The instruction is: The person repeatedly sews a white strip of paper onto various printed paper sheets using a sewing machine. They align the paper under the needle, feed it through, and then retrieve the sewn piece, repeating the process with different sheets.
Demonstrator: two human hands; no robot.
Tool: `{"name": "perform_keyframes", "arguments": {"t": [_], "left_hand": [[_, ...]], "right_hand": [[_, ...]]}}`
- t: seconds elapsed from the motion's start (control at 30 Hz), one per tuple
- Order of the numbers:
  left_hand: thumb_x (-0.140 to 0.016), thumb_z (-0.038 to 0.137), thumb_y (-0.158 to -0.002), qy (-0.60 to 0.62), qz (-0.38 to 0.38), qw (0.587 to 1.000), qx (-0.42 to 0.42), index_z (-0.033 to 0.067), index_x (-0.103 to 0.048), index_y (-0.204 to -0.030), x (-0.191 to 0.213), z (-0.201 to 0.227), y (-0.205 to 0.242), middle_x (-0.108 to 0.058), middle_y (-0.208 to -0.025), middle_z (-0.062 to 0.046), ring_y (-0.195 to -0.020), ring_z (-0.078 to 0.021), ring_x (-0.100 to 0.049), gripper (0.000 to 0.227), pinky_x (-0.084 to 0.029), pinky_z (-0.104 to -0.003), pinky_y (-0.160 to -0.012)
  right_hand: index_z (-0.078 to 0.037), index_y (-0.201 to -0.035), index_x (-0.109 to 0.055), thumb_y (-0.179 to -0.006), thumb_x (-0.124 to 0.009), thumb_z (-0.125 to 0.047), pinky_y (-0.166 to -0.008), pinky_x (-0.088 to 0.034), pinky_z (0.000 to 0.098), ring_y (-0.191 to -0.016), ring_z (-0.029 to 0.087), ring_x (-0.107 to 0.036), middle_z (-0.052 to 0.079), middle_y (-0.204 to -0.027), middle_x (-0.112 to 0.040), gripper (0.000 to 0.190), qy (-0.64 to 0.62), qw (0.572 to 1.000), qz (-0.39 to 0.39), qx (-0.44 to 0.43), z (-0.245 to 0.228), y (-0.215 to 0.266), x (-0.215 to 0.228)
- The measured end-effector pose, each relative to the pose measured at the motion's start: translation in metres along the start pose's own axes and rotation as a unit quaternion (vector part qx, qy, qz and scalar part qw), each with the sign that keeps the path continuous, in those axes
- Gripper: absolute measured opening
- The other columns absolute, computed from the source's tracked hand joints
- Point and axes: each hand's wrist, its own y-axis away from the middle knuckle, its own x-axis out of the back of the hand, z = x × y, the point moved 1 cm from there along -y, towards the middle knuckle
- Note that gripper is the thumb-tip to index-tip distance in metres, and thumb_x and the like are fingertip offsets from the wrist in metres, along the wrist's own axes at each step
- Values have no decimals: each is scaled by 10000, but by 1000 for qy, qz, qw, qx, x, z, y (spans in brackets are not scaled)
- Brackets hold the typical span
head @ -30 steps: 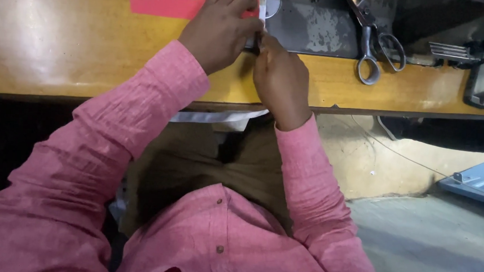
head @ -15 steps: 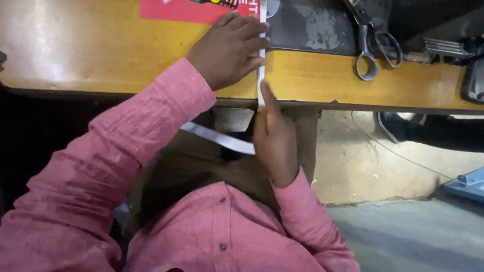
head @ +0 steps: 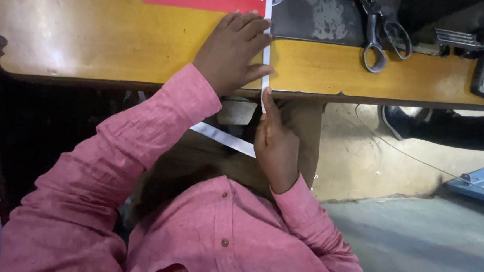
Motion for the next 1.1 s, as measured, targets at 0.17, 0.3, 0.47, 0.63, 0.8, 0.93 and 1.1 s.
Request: {"name": "perform_keyframes", "arguments": {"t": [0.17, 0.3, 0.47, 0.63, 0.8, 0.93, 1.1], "left_hand": [[-822, 567, -984, 19, 11, 1000, 9, 90, -738, -1317, 3, -1, -1, -651, -1457, -95, -1396, -354, -547, 587, -397, -558, -1162], [-827, 584, -979, -4, 25, 1000, 2, 115, -767, -1313, -4, -11, -8, -670, -1457, -76, -1386, -321, -551, 579, -332, -542, -1184], [-846, 592, -985, 3, 47, 999, -11, 134, -766, -1290, -6, -17, -12, -686, -1430, -70, -1391, -340, -561, 556, -290, -572, -1191], [-802, 520, -1012, -24, 17, 999, 16, 112, -737, -1315, -1, -11, -13, -636, -1520, -83, -1447, -349, -496, 512, -303, -552, -1193], [-766, 541, -1026, -45, -10, 999, -15, 108, -734, -1304, 9, 7, -1, -648, -1457, -108, -1447, -340, -488, 516, -334, -518, -1207], [-818, 495, -986, 2, -8, 1000, 0, 114, -735, -1294, 13, 24, 14, -639, -1485, -107, -1468, -342, -485, 497, -335, -544, -1231], [-806, 520, -983, -5, 0, 1000, 9, 130, -736, -1286, 13, 23, 13, -654, -1470, -89, -1471, -337, -479, 499, -323, -533, -1227]], "right_hand": [[-198, -1654, -407, -1114, -473, -135, -511, -475, 511, -599, 403, -665, 31, -1539, -694, 548, -5, 1000, -13, -9, -3, -5, 3], [-179, -1655, -415, -1130, -471, -147, -527, -471, 504, -632, 404, -668, 13, -1594, -636, 529, -10, 1000, -3, -4, 0, -10, 1], [-198, -1667, -428, -1120, -508, -118, -522, -418, 529, -511, 427, -540, 140, -751, -688, 559, -12, 1000, 3, -10, 2, -18, 1], [-166, -1660, -432, -1143, -487, -139, -510, -421, 520, -522, 401, -571, 114, -808, -733, 520, -2, 1000, 11, -1, 2, -20, -3], [-160, -1669, -384, -1155, -427, -168, -574, -517, 489, -783, 405, -751, 45, -1696, -524, 515, -24, 1000, -11, 6, 1, -8, -2], [-104, -1660, -412, -1169, -397, -172, -704, -605, 401, -1168, 316, -791, 60, -1697, -504, 496, -33, 999, -12, 8, 1, 1, -3], [-164, -1665, -378, -1157, -396, -194, -702, -594, 454, -1052, 384, -790, 62, -1674, -544, 509, -67, 997, -25, -15, -1, -1, 0]]}}
